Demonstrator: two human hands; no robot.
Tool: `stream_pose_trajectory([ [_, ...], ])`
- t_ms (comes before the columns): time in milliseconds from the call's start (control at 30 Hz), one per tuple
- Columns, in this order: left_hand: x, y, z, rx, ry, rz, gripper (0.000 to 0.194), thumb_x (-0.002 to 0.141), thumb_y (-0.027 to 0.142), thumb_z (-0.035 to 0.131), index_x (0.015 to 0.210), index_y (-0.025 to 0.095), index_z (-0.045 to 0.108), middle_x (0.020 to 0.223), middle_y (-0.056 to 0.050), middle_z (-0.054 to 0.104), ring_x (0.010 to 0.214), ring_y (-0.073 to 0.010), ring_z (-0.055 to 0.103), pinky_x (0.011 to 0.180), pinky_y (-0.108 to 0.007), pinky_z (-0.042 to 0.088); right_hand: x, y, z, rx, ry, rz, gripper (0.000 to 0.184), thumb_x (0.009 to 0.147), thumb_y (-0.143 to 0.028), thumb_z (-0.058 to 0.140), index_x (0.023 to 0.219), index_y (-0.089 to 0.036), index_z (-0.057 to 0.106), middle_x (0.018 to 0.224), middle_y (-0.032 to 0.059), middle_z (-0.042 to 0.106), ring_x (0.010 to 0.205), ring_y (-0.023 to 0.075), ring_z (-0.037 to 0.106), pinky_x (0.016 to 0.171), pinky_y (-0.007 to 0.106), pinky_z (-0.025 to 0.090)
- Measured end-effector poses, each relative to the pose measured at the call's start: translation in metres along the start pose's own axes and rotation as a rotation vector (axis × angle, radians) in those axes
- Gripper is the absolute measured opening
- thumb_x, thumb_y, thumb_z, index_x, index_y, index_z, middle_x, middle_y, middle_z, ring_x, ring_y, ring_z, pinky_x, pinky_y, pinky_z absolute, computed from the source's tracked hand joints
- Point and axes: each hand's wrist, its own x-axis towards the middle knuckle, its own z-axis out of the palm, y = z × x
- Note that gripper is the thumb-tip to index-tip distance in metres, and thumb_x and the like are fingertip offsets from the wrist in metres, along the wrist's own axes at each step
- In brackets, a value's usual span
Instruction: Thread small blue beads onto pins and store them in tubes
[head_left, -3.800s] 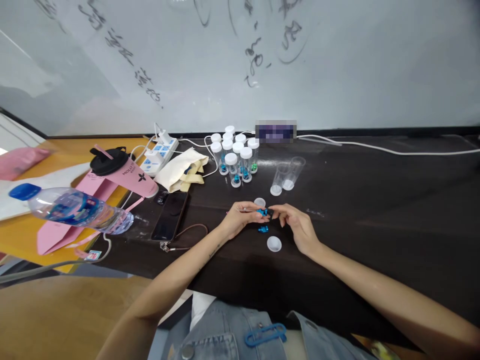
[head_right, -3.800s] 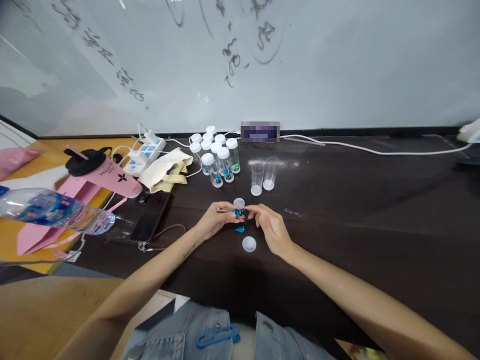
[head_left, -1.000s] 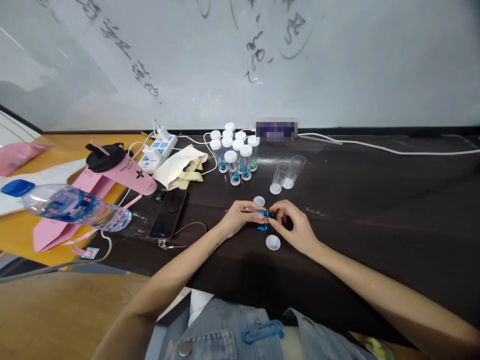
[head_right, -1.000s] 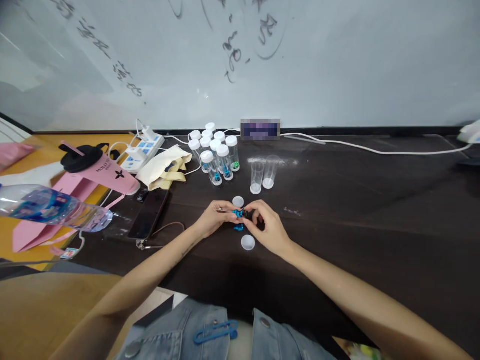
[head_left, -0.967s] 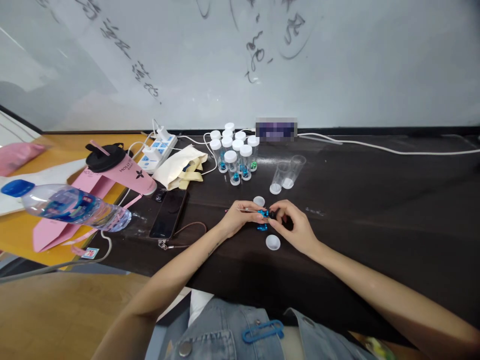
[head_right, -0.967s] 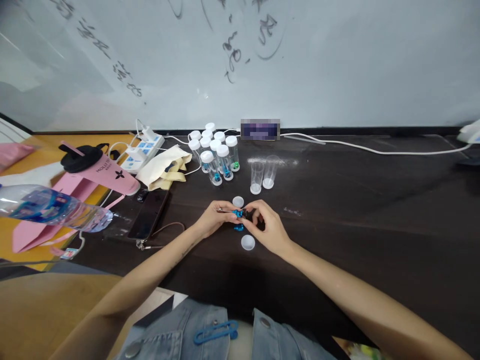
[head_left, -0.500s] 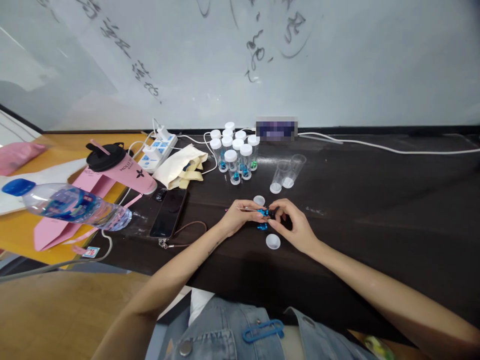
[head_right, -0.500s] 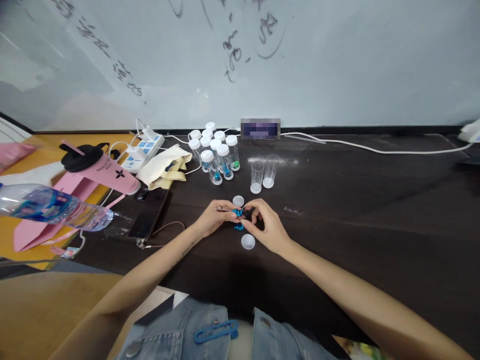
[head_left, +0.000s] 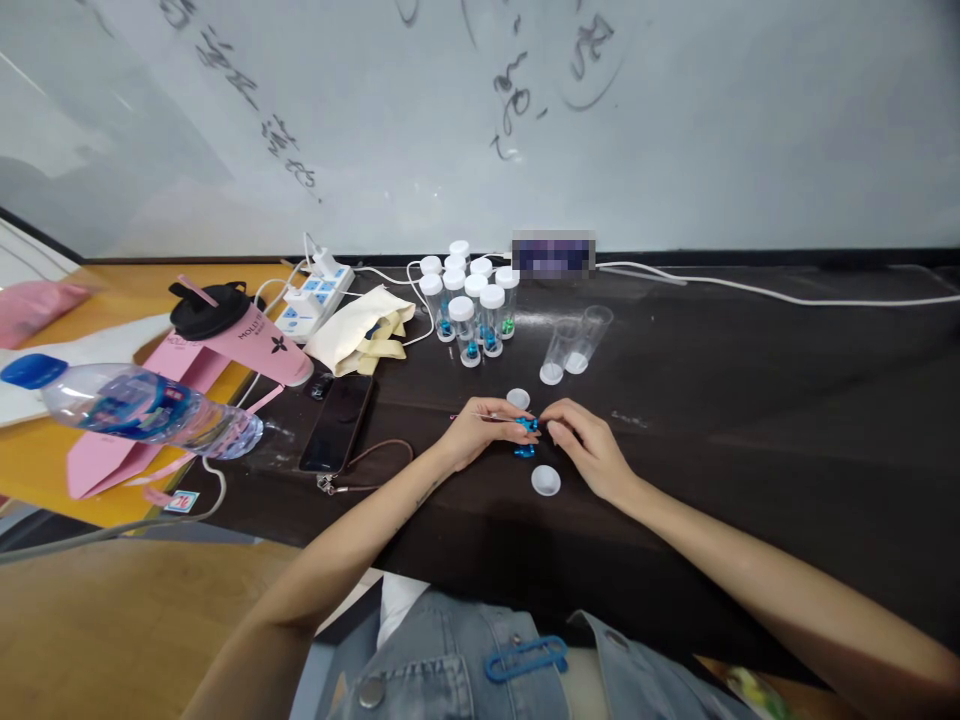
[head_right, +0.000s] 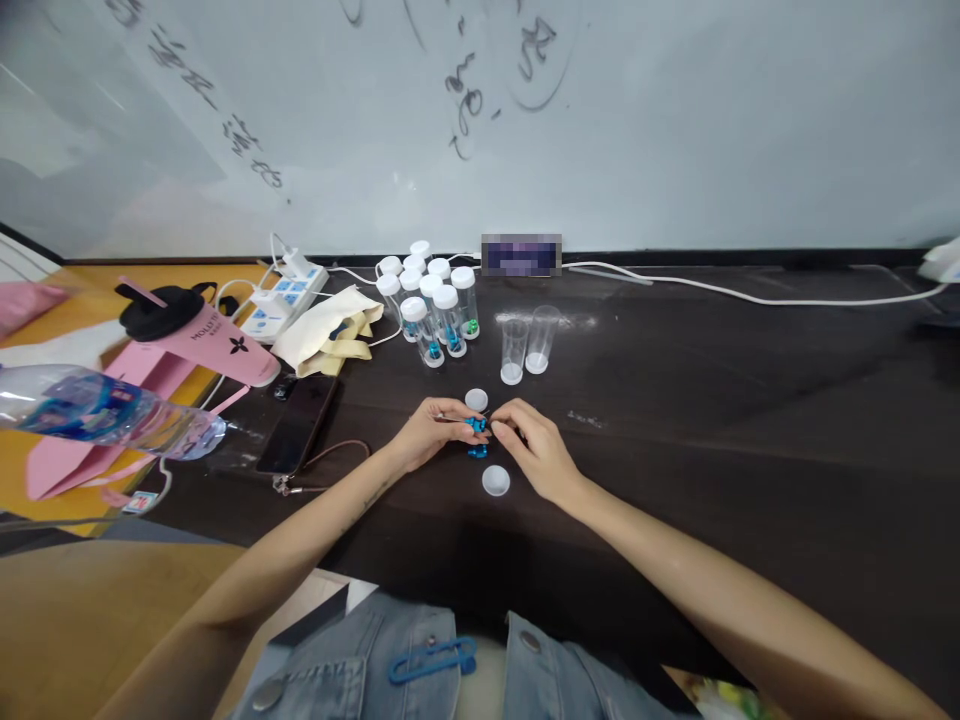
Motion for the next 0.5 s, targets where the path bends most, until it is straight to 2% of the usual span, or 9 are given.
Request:
stream_pose_trajectory([
  [100,0.0001,0.0001,-0.0003,0.001,-0.002,0.000,0.032,0.058,0.023,0.085,0.086,0.011,0.073,0.078,-0.008,0.075,0.073,-0.0214,0.072,0.078,-0.036,0.056,0.0018,0.0005,0.0006,-0.002,-0.016,0.002,0.018,0.096,-0.027,0.046,0.083,-0.022,0.057,0.079,0.0022,0.056,0.070,0.0171,0.054,0.065,0.031,0.041],
  [200,0.0005,0.0001,-0.0012,-0.006,0.011,0.006,0.032,0.060,0.024,0.084,0.086,0.011,0.073,0.077,-0.007,0.074,0.072,-0.0200,0.072,0.078,-0.034,0.056,0.0012,0.0011,0.0020,0.005,0.008,-0.003,0.008,0.092,-0.028,0.053,0.097,-0.023,0.055,0.088,0.0027,0.054,0.069,0.0161,0.053,0.065,0.031,0.042],
  [300,0.0006,0.0001,-0.0014,-0.010,0.025,0.001,0.033,0.059,0.024,0.084,0.086,0.010,0.073,0.078,-0.007,0.074,0.072,-0.0197,0.072,0.078,-0.034,0.056,0.0006,0.0008,0.0020,0.012,0.018,-0.004,0.020,0.090,-0.030,0.057,0.107,-0.023,0.050,0.093,0.0032,0.053,0.068,0.0156,0.054,0.066,0.032,0.043],
  [400,0.0001,0.0003,-0.0006,-0.007,0.021,-0.007,0.034,0.058,0.025,0.085,0.086,0.011,0.073,0.078,-0.008,0.074,0.072,-0.0215,0.072,0.079,-0.037,0.056,0.0019,-0.0004,0.0006,0.007,-0.001,0.002,0.009,0.094,-0.030,0.050,0.097,-0.023,0.054,0.089,0.0038,0.055,0.071,0.0171,0.054,0.067,0.032,0.043],
  [500,-0.0003,0.0006,0.0004,0.004,0.015,-0.015,0.036,0.056,0.027,0.086,0.086,0.011,0.073,0.078,-0.008,0.075,0.073,-0.0232,0.072,0.080,-0.039,0.055,0.0027,-0.0011,0.0003,-0.005,-0.013,0.003,0.017,0.096,-0.029,0.046,0.085,-0.022,0.056,0.081,0.0032,0.055,0.071,0.0180,0.053,0.066,0.032,0.042],
])
